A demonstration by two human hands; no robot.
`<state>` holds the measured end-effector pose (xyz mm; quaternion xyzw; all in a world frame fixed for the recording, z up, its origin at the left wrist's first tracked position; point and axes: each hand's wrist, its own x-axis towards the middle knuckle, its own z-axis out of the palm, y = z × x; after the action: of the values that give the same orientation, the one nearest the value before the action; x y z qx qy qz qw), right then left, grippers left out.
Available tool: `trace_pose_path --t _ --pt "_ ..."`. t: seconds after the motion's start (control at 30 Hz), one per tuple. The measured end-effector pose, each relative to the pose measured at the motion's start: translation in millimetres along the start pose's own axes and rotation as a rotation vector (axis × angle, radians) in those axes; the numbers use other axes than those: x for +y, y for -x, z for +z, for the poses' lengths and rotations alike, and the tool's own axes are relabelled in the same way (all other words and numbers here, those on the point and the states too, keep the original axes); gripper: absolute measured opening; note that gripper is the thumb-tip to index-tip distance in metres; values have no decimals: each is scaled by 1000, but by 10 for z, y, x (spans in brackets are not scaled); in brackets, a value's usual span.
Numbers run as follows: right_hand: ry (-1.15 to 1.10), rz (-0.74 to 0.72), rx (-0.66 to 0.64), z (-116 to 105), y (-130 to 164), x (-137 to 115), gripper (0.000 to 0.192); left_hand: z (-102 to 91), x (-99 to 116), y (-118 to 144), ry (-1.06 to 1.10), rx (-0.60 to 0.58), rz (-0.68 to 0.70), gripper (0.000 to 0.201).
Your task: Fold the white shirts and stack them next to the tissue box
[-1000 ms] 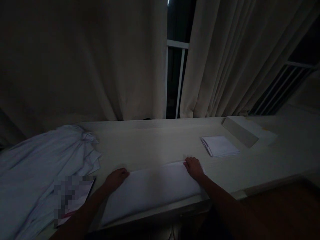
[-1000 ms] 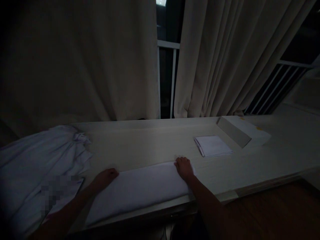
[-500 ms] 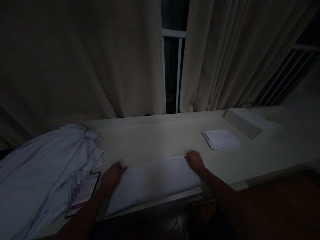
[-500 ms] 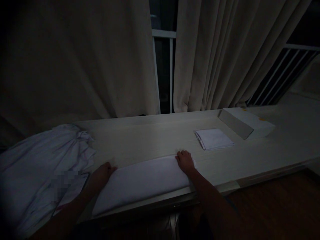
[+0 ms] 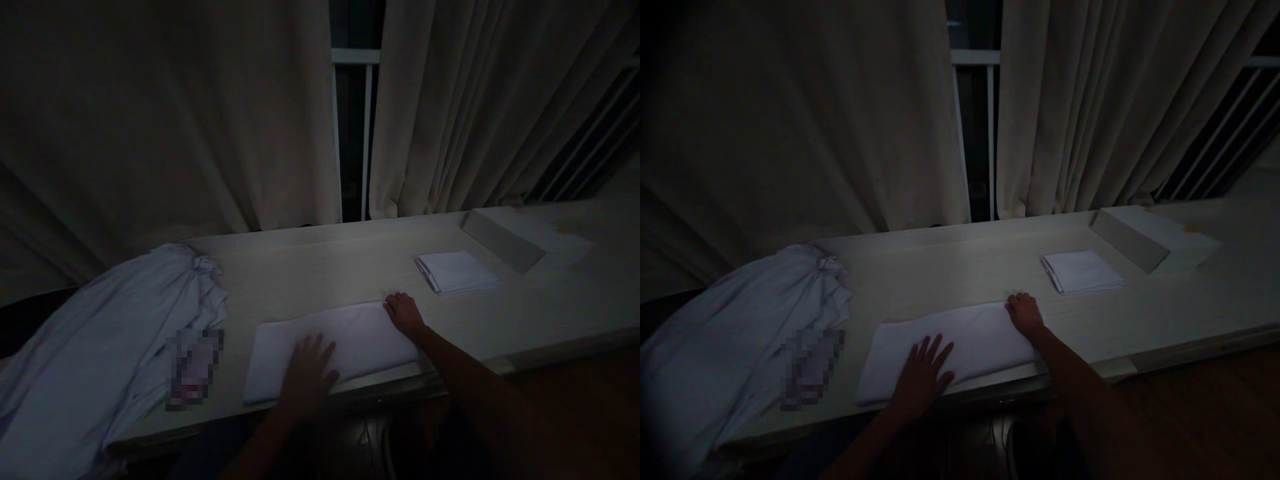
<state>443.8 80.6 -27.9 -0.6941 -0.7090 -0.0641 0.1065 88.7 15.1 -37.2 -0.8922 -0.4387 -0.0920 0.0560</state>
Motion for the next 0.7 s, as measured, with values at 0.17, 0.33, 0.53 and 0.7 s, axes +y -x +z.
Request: trace_pose_path --t 0.17,0.33,0.53,0.7 --pt "14 14 -7 9 -11 10 30 4 -271 77 -27 -27 -145 65" --pt "-14 21 -1 -15 -14 -7 31 54 -590 164 -59 -53 -405 79" --pt "-37 51 -37 -99 -49 -43 31 29 -610 171 -89 -41 -441 82" --pt "-30 68 7 -291 -164 -333 37 -31 -578 82 -89 -50 -455 82"
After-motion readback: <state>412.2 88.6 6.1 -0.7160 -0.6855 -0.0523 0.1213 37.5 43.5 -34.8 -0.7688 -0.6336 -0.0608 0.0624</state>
